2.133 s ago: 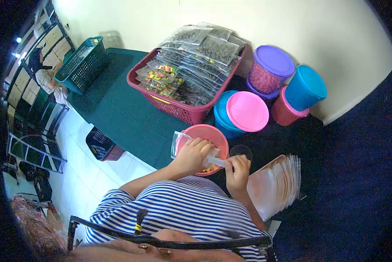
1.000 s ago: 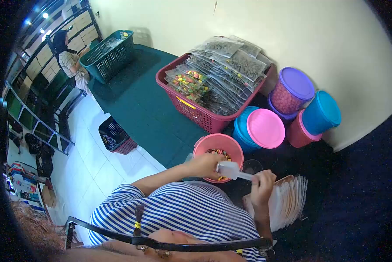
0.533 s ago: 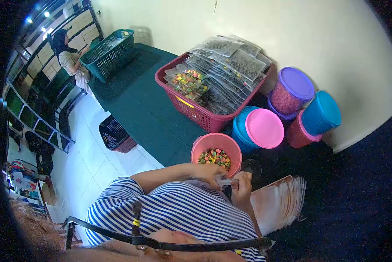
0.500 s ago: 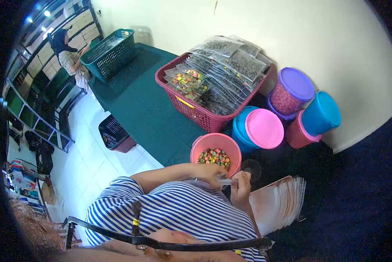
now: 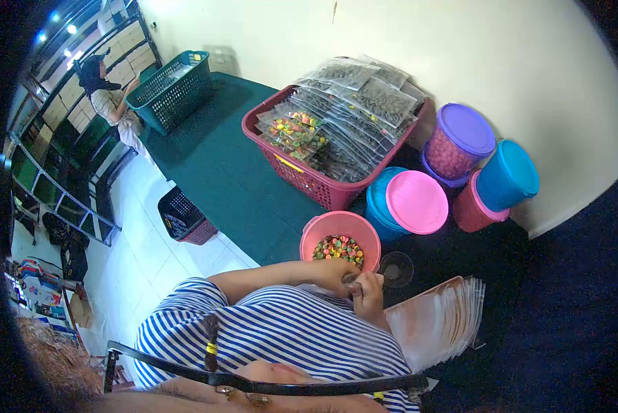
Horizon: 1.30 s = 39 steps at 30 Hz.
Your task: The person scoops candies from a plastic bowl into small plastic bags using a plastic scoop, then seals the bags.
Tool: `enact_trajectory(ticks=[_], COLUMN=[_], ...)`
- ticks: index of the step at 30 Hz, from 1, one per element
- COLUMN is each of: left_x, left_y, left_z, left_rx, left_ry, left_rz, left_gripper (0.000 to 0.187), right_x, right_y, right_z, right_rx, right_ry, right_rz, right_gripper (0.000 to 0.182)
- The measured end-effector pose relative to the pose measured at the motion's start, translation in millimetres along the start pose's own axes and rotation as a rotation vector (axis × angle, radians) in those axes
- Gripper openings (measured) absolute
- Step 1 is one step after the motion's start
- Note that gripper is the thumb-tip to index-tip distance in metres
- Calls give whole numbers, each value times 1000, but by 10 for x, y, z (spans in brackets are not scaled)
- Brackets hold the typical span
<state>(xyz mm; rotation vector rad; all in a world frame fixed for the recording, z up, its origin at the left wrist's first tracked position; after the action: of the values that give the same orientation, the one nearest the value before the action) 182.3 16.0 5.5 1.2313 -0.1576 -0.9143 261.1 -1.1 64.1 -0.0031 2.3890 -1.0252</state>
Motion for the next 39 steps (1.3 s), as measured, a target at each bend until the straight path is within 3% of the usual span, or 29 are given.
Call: enact_trajectory(ticks=[4, 6, 9, 10, 12, 14, 18, 22, 27, 29, 34, 37, 39], left_x=[-190, -311, -432, -452, -299, -240, -190, -158, -130, -166, -216, -164, -95], left_y=[100, 318, 375, 377, 151, 31, 76, 70, -91, -69, -56, 80, 158], left_z=[-2, 112, 272, 293, 262, 233, 246, 217, 110, 171, 216, 225, 211], left_rx=[26, 223, 291, 289, 66, 82, 82, 31, 111, 34, 12, 33, 51], left_ry=[93, 153, 126, 123, -64, -89, -134, -139, -46, -37, -8, -154, -287], left_rz=[-147, -59, -182, -178, -265, -183, -79, -72, 2, 96, 251, 227, 389], left_gripper=[42, 50, 59, 59, 65, 66, 65, 62, 56, 56, 60, 66, 73], right_x=[-26, -234, -407, -441, -517, -589, -518, -382, -262, -243, -236, -323, -471], right_y=[-89, -26, 91, 99, 70, 137, 263, 160, 16, -51, 0, -9, -214], right_z=[-96, -90, -55, -33, -48, -50, 8, -111, -174, -259, -380, -483, -640], right_rx=[-47, 22, 97, 111, 113, 183, 293, 184, 85, 47, 100, 108, 58], right_ry=[11, 215, 288, 305, 305, 329, 300, 257, 205, 160, 105, 93, 80], right_rz=[122, 127, 105, 88, 85, 54, -89, -109, -79, -60, -122, -82, -9], right_gripper=[35, 37, 40, 40, 40, 40, 38, 36, 27, 26, 26, 26, 27])
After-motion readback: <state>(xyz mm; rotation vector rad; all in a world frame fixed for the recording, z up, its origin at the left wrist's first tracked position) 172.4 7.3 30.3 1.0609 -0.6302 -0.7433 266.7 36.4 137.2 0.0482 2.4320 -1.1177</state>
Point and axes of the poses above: each hand's wrist, its own z-axis away from the middle knuckle, its own x-axis out of the palm, y = z × x, the point moved 10 cm from there along -z, towards the middle knuckle, and after that the axes turned 3 degrees about -x, right-handed, at the moved point
